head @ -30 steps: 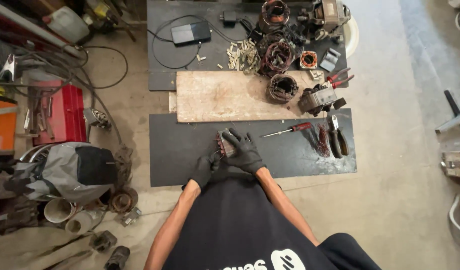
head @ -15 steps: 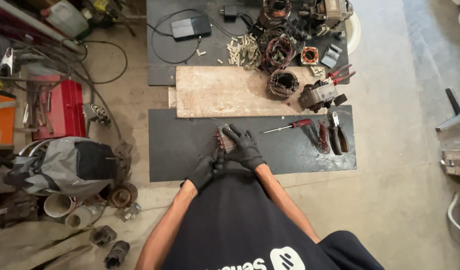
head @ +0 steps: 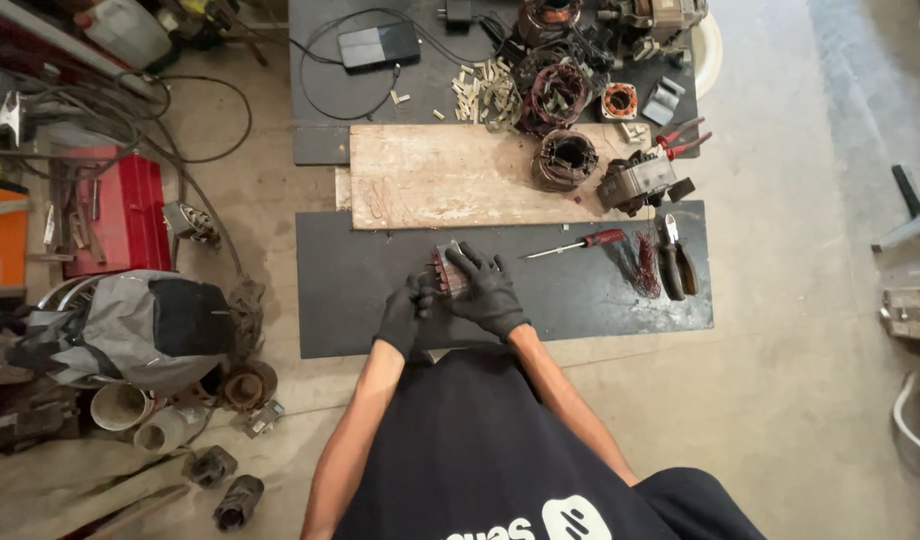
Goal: Inspecting and repairing an electrical motor stator using a screwdriver and pliers
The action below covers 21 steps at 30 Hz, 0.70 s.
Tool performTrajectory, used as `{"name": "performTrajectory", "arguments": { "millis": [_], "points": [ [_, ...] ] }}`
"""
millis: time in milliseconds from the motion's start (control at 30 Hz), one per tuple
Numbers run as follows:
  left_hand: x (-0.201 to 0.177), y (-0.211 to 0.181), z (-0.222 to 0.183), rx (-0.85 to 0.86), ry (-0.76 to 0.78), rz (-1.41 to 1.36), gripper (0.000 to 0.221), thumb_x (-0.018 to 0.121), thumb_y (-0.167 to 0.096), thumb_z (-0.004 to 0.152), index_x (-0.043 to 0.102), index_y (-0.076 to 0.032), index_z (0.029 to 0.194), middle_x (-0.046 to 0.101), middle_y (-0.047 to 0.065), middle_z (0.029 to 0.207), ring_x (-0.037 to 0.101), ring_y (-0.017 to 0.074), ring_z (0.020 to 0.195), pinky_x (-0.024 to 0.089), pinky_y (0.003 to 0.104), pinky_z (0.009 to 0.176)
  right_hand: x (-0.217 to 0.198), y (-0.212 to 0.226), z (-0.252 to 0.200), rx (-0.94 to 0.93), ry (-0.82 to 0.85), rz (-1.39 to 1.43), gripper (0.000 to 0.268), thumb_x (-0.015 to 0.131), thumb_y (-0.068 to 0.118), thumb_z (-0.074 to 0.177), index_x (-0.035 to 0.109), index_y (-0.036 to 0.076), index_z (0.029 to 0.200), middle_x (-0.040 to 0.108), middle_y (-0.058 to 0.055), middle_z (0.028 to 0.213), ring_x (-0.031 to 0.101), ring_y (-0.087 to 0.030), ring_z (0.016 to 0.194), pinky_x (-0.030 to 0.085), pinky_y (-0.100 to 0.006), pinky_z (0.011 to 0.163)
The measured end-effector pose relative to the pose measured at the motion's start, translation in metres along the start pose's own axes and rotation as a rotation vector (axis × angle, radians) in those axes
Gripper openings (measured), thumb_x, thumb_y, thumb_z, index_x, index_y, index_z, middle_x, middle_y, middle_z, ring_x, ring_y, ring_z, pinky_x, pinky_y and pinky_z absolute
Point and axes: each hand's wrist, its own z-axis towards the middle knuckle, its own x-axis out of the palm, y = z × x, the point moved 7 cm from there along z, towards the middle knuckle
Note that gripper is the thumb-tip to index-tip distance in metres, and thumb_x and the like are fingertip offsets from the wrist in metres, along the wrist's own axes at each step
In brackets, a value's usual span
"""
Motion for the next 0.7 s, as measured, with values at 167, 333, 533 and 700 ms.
{"name": "performTrajectory", "arguments": {
  "millis": [167, 333, 533, 700],
  "points": [
    [-0.013, 0.011, 0.026, -0.055, -0.099, 0.027, 0.015, 0.057, -0.028, 0.105, 0.065, -0.016, 0.100, 0.066, 0.001, 0.088, 0.065, 0.0139, 0.067, 0.040, 0.020, 0.045, 0.001, -0.005, 0.001, -0.016, -0.078, -0.033, 0.096, 0.078, 0.056, 0.070, 0.042, 0.034, 0.156, 0.047, -0.008, 0.158, 0.057, -0.032, 0.133, 0.035, -0.067, 0.112],
    [-0.024, 0.016, 0.043, -0.024, -0.106, 0.120, 0.022, 0.058, -0.034, 0.105, 0.067, -0.014, 0.104, 0.067, 0.002, 0.089, 0.066, 0.0157, 0.069, 0.042, 0.022, 0.047, -0.002, 0.006, -0.004, 0.021, -0.070, -0.051, 0.095, 0.077, 0.053, 0.066, 0.045, 0.033, 0.154, 0.049, -0.008, 0.156, 0.061, -0.034, 0.127, 0.037, -0.068, 0.111],
    [0.024, -0.011, -0.017, 0.044, -0.162, 0.337, 0.025, 0.061, -0.031, 0.095, 0.071, -0.010, 0.104, 0.071, 0.005, 0.082, 0.065, 0.0144, 0.061, 0.039, 0.021, 0.042, 0.002, -0.003, -0.002, 0.001, -0.112, -0.042, 0.097, 0.078, 0.045, 0.064, 0.045, 0.031, 0.154, 0.049, -0.008, 0.157, 0.062, -0.037, 0.126, 0.037, -0.067, 0.111],
    [-0.004, 0.001, -0.007, 0.064, -0.298, 0.513, 0.021, 0.065, -0.022, 0.084, 0.077, -0.009, 0.095, 0.077, 0.015, 0.073, 0.069, 0.0226, 0.049, 0.039, 0.029, 0.036, 0.009, -0.008, -0.001, -0.010, -0.124, -0.029, 0.095, 0.075, 0.049, 0.067, 0.044, 0.034, 0.155, 0.049, -0.006, 0.156, 0.058, -0.032, 0.133, 0.037, -0.066, 0.110]
  ]
}}
